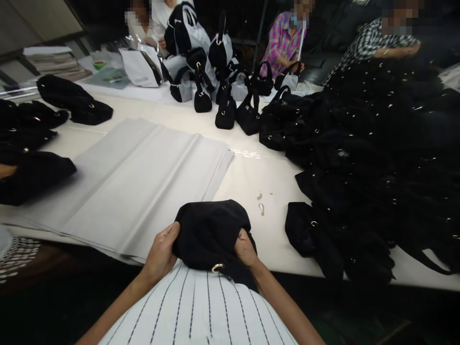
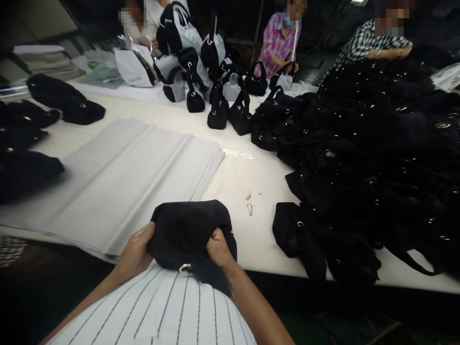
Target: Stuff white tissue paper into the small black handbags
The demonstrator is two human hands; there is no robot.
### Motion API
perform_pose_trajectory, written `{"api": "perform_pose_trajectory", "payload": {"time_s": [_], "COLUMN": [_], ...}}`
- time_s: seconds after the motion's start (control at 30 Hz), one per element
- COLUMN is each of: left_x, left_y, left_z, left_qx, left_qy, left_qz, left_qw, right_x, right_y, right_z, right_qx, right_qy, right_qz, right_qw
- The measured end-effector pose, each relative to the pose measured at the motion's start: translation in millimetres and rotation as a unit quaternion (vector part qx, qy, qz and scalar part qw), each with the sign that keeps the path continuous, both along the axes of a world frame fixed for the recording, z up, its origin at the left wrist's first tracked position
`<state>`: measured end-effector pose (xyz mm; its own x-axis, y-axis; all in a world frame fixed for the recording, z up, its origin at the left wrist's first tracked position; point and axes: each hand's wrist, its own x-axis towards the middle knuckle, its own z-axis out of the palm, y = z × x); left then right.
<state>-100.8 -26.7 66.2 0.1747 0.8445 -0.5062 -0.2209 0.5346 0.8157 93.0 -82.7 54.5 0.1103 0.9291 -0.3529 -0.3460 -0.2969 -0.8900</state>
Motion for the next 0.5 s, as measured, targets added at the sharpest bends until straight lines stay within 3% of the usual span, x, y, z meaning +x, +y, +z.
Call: {"api": "perform_pose_trajectory", "payload": {"time_s": [0.17, 0.37, 0.5], "left_x": [9.8, 29.8, 33.5], "left_y": [7.4, 12.4, 20.2], "left_z": [0.3, 4.5, 7.8], "left_qx": [0.020, 0.066, 0.051], "left_qy": [0.009, 0.061, 0.060], "left_qz": [-0.015, -0.040, -0.083], "left_qw": [1.000, 0.995, 0.993], "right_x": [6.7, 14.8, 17.0], "right_y": [-0.6, 9.6, 15.7], "right_z": [1.8, 3.9, 4.2], "right_qx": [0.029, 0.090, 0.102], "right_qy": [-0.057, -0.064, -0.061], "right_qz": [-0.011, 0.054, 0.073], "right_qw": [0.998, 0.992, 0.990]}}
